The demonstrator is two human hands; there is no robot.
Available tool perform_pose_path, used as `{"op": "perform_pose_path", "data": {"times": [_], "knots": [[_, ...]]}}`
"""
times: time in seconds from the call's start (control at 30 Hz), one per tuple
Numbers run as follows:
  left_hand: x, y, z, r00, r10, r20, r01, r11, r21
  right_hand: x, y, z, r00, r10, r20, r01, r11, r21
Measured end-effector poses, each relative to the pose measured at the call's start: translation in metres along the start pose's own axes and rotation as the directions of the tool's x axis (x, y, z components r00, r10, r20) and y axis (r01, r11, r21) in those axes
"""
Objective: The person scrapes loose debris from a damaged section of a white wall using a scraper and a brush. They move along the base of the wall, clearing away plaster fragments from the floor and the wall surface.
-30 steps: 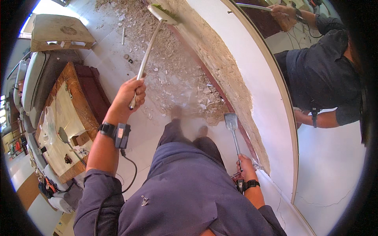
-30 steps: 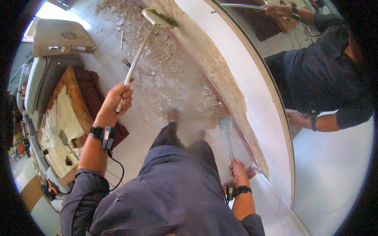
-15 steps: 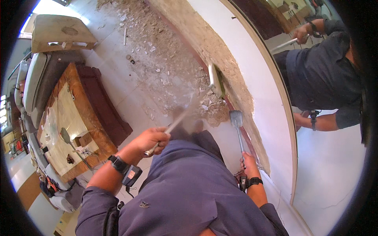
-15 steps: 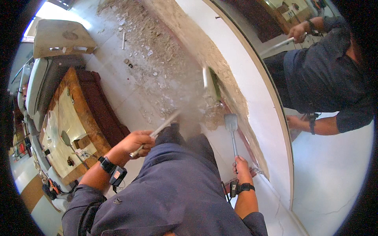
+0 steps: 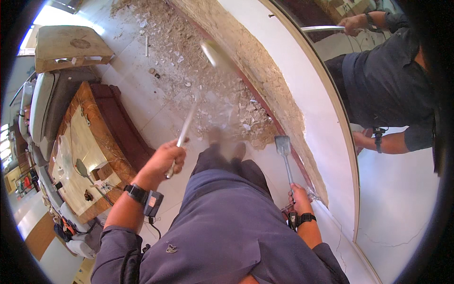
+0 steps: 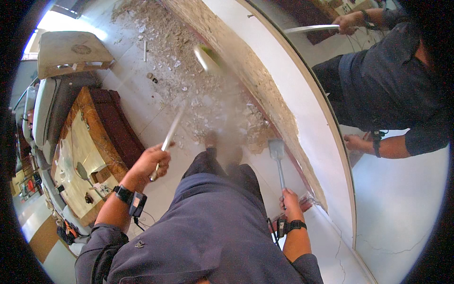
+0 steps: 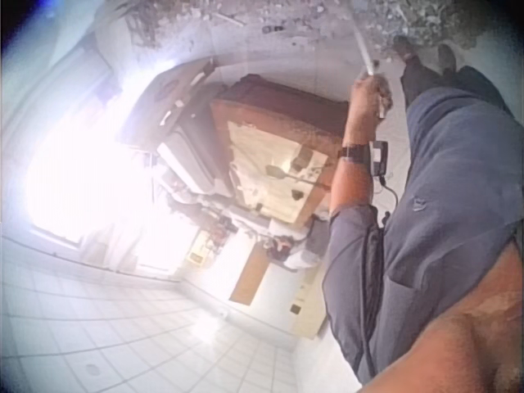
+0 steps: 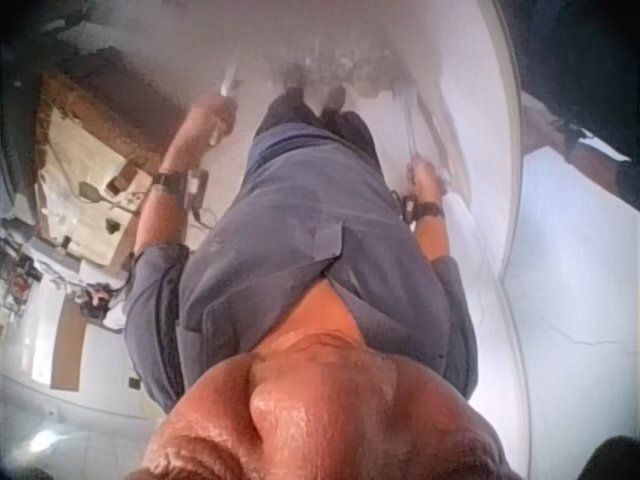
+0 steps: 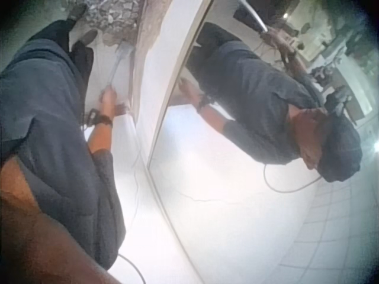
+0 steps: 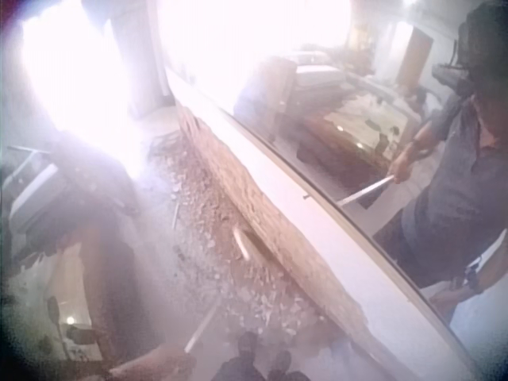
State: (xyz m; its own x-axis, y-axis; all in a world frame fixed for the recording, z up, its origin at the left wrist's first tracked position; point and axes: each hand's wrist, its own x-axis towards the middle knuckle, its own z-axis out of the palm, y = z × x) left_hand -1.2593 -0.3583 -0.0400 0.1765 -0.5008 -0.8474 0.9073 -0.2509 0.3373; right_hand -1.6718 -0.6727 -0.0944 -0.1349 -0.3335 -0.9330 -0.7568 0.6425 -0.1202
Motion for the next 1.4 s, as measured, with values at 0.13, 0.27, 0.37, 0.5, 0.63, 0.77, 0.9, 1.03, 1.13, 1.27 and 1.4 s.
{"op": "perform_pose_path", "data": {"times": [0.13, 0.27, 0.37, 0.5, 0.63, 0.77, 0.9, 1.03, 1.13, 1.27, 1.4], "knots": [[0.004, -0.021, 0.023, 0.964, -0.266, 0.019, 0.258, 0.948, 0.188, -0.009, -0.010, 0.001, 0.999, 0.016, -0.028, -0.017, 1.000, -0.010], [0.035, -0.033, 0.038, 0.929, -0.331, 0.168, 0.293, 0.932, 0.215, -0.007, -0.007, -0.004, 1.000, 0.013, -0.018, -0.013, 1.000, 0.008], [0.058, -0.005, 0.042, 0.944, -0.316, 0.098, 0.295, 0.938, 0.182, -0.011, -0.003, -0.004, 0.998, 0.027, -0.049, -0.025, 0.999, 0.033], [0.096, 0.024, 0.013, 0.994, -0.077, -0.079, 0.084, 0.993, 0.081, -0.009, 0.008, -0.002, 0.998, 0.030, -0.059, -0.029, 0.999, 0.017], [0.087, 0.047, 0.010, 0.980, 0.132, -0.147, -0.129, 0.991, 0.034, -0.008, 0.013, 0.002, 1.000, 0.022, -0.008, -0.022, 0.998, 0.062], [0.059, 0.037, 0.001, 0.983, 0.130, -0.128, -0.116, 0.987, 0.111, -0.003, 0.017, 0.002, 1.000, 0.004, 0.000, -0.004, 0.999, 0.054], [0.023, 0.005, 0.007, 0.996, -0.081, -0.039, 0.084, 0.994, 0.065, -0.004, 0.002, 0.008, 0.998, 0.054, -0.010, -0.054, 0.998, 0.033], [0.011, -0.028, 0.008, 0.949, -0.293, 0.117, 0.279, 0.952, 0.123, -0.012, -0.008, 0.010, 1.000, 0.026, -0.012, -0.025, 0.998, 0.051], [0.017, -0.033, 0.019, 0.910, -0.339, 0.240, 0.322, 0.941, 0.108, -0.015, -0.008, 0.012, 0.999, 0.013, -0.040, -0.011, 0.999, 0.051], [0.047, -0.002, 0.030, 0.947, -0.310, 0.083, 0.295, 0.943, 0.154, -0.015, 0.000, 0.009, 0.998, 0.010, -0.058, -0.005, 0.997, 0.083], [0.077, 0.018, 0.015, 0.982, -0.175, 0.071, 0.175, 0.985, 0.010, -0.017, 0.004, 0.011, 0.999, 0.027, -0.046, -0.022, 0.995, 0.101]]}}
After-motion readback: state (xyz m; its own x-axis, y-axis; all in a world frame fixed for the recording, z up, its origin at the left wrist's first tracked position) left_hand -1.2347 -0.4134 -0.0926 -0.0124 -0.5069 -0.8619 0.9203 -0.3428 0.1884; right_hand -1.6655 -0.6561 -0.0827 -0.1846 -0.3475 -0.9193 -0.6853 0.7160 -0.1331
